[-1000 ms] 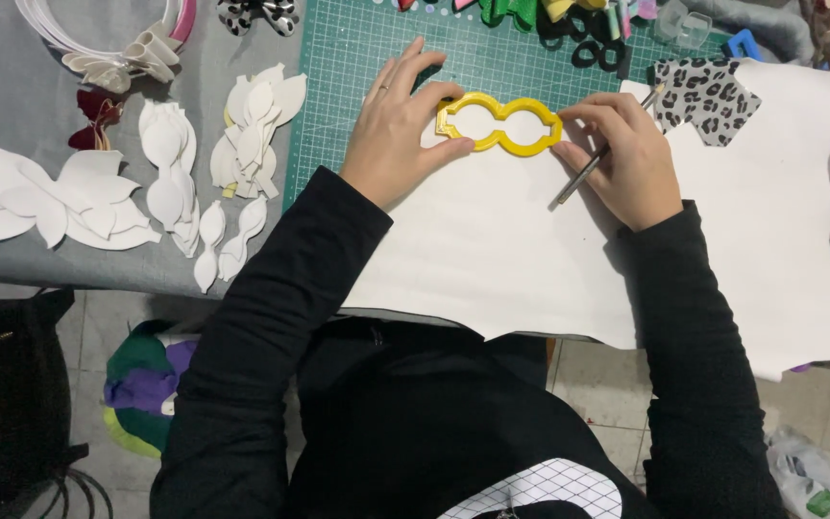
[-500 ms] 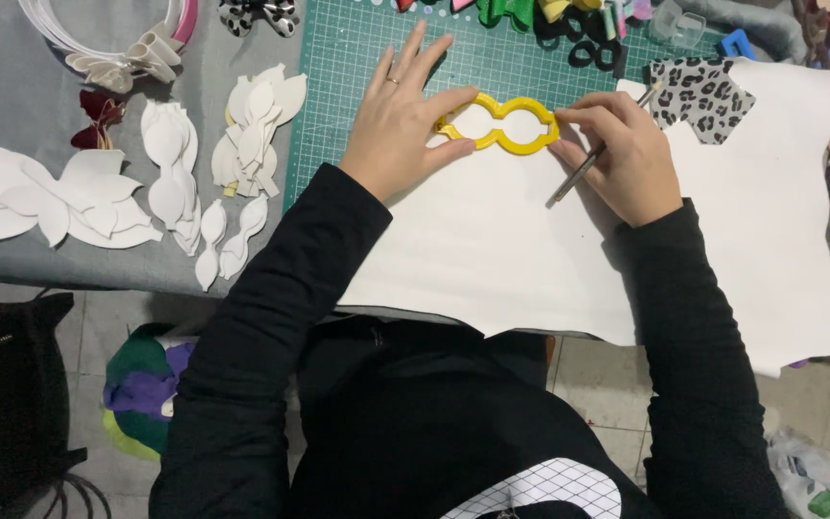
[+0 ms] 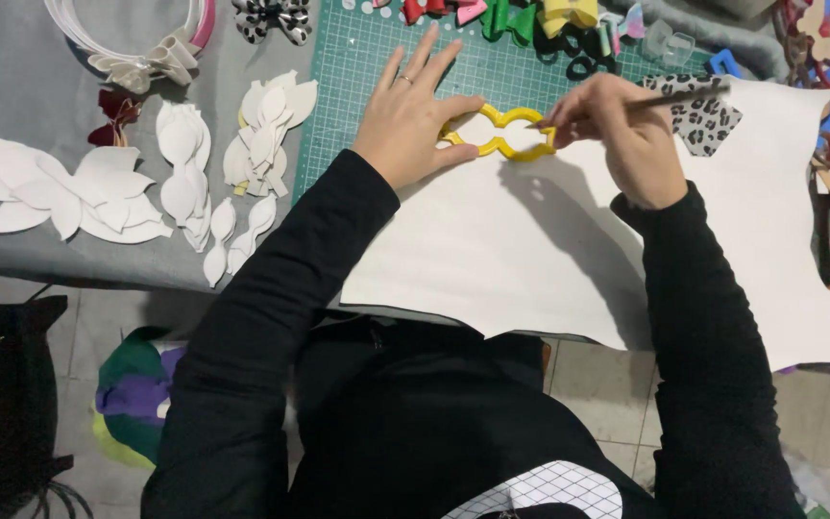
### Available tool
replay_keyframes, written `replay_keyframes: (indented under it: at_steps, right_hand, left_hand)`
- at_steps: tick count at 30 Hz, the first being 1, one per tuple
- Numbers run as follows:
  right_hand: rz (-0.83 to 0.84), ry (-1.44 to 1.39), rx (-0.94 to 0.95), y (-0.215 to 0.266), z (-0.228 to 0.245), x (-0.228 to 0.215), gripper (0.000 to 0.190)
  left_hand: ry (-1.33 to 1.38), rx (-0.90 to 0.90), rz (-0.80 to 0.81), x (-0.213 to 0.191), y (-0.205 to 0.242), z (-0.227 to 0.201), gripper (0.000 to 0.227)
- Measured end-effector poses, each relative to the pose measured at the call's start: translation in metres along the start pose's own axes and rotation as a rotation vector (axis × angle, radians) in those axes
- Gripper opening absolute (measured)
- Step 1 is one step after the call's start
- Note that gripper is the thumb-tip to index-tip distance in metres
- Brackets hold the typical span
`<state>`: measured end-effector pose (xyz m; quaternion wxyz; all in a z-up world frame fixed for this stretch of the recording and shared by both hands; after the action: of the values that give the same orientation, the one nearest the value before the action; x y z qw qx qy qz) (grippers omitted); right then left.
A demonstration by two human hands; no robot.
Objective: Outlining a butterfly-shaped pattern and a bow-shaped pattern onto a sheet of white leather or synthetic material using a pencil.
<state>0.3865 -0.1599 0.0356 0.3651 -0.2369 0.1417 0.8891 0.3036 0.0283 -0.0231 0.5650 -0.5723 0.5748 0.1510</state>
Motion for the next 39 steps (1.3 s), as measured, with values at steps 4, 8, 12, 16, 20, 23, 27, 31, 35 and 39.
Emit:
replay_keyframes:
  at_steps: [4,8,12,16,20,23,27,31,35,39]
  right_hand:
    - [0.184,-0.477,0.076,-0.022,0.006,0.038,0.013]
    - [0.116,-0.48,-0.04,-0.035,-0.01,0.057,0.023]
    - [-0.046,-0.323,-0.104,-0.037,-0.019,0.07,0.025]
    - [-0.144,-0.209,-0.141,-0.034,-0.019,0.074,0.026]
    - [-0.165,-0.148,-0.155,-0.03,-0.017,0.077,0.026]
    - [-0.186,-0.097,-0.158,-0.031,-0.014,0.077,0.027]
    - [-0.231,0.024,-0.198,-0.028,-0.008,0.079,0.028]
    - [-0.252,0.097,-0.266,-0.027,-0.006,0.083,0.03]
    - [-0.234,0.122,-0.273,-0.024,0.001,0.082,0.029]
    - [-0.194,0.085,-0.261,-0.024,0.003,0.081,0.026]
  left_hand:
    - [0.026,-0.004,-0.004,0.004,0.002,0.003,0.05]
    - [-0.007,-0.014,0.011,0.006,0.001,0.008,0.047]
    - [-0.003,0.002,-0.025,0.003,0.0,0.005,0.049]
    - [0.024,-0.033,-0.02,0.005,0.001,0.009,0.046]
    - [0.042,-0.025,-0.021,0.005,0.0,0.009,0.045]
    - [0.035,-0.023,-0.008,0.008,-0.001,0.009,0.046]
    - [0.019,-0.021,-0.025,0.01,0.001,0.01,0.049]
    - [0.01,-0.016,-0.023,0.009,0.002,0.009,0.053]
    - [-0.001,0.001,-0.031,0.01,0.002,0.008,0.051]
    - [0.006,-0.033,-0.011,0.013,0.001,0.009,0.05]
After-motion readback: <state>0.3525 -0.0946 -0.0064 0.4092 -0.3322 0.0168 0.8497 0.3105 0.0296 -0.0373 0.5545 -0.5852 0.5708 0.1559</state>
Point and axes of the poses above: each hand's wrist, its own y-axis away from the middle knuckle, its own x-axis out of the palm, z = x × y, the point moved 9 cm from there along -y, towards the middle knuckle, and after that the axes turned 15 degrees about x, right-handed, at the moved point
